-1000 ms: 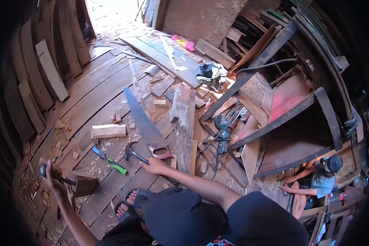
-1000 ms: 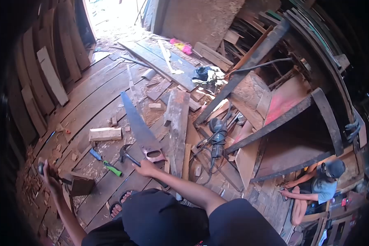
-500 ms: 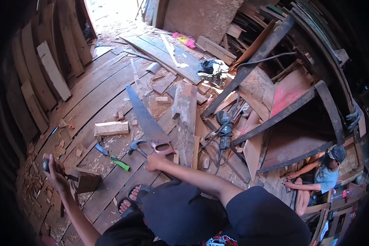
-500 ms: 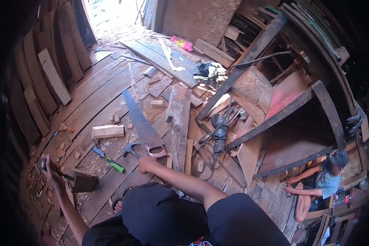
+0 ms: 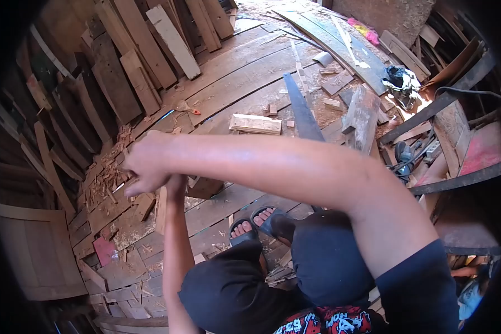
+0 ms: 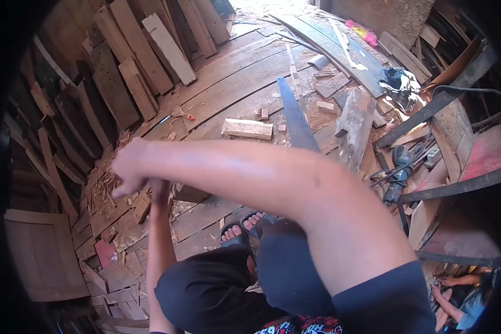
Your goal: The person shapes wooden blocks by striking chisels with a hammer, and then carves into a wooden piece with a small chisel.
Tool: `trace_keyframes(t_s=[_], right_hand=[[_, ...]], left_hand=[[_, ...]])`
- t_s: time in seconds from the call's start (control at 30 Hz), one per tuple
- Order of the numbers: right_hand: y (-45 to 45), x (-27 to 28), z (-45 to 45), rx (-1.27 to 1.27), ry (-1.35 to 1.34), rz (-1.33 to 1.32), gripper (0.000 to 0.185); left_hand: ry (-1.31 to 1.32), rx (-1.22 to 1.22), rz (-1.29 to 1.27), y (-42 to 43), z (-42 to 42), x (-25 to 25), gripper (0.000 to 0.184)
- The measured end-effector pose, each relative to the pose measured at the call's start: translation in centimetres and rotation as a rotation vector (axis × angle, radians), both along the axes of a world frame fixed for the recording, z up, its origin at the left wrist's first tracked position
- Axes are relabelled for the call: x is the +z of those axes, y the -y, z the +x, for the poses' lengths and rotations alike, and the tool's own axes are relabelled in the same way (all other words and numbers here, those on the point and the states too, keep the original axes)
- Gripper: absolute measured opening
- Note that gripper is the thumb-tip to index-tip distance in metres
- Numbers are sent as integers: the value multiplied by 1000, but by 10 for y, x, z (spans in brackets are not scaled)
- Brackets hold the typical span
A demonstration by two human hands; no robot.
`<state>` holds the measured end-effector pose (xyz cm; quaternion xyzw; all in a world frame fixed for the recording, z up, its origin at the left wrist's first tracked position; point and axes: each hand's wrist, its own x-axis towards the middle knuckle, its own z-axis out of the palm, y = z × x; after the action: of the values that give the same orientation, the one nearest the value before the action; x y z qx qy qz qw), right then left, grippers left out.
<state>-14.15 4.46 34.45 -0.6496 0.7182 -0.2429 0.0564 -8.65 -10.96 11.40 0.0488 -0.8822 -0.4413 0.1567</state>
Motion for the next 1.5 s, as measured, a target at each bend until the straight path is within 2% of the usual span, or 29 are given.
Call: trace_keyframes(t_s=[0.07,0.17,0.2,0.27,0.3,0.4,0.5,0.53,0.57,0.6,0.73,0.83,0.93,1.03,1.1,1.17,1.3,1.5], right_hand=[[6,-25,-3,-14,-302,28,39],[9,-39,-11,31,-64,-233,32],[13,-40,-16,20,-94,-210,30],[21,-45,-22,20,-13,-263,27],[25,-46,-22,6,14,-265,27],[32,-44,-24,-19,-136,-176,25],[44,-42,-21,-33,-142,-31,27],[49,-38,-21,-105,-232,136,32],[58,-38,-24,-94,-216,217,40],[59,-35,-23,-87,-206,261,41],[53,-28,-18,-105,-193,404,47],[52,-21,-17,-77,-246,543,56],[59,-30,-11,-55,-236,430,64],[82,-33,-8,16,-336,603,65],[93,-34,-16,103,-440,669,59],[90,-29,-12,12,-494,752,49],[97,-16,-9,13,-478,776,48],[122,-15,-4,58,-445,848,46]], left_hand=[[79,27,-110,5,16,-10,53],[98,67,-104,-22,49,43,65],[162,52,-106,-27,50,54,70],[341,-22,-111,-27,47,53,53],[316,-42,-92,-17,44,38,53],[283,-85,-26,-2,37,12,59],[196,-116,-313,3,33,15,62],[134,-99,-318,-8,37,19,75],[251,65,-285,-22,44,22,72],[259,88,-291,-28,46,26,68],[131,248,-478,-45,51,11,62],[107,102,-397,-39,49,14,61],[-21,86,-468,-30,51,8,60],[86,158,-437,-31,60,7,56],[33,167,-413,-36,57,7,52],[-12,145,-439,-35,55,5,52],[30,140,-330,-34,59,14,58],[0,213,-370,-33,62,7,54]])
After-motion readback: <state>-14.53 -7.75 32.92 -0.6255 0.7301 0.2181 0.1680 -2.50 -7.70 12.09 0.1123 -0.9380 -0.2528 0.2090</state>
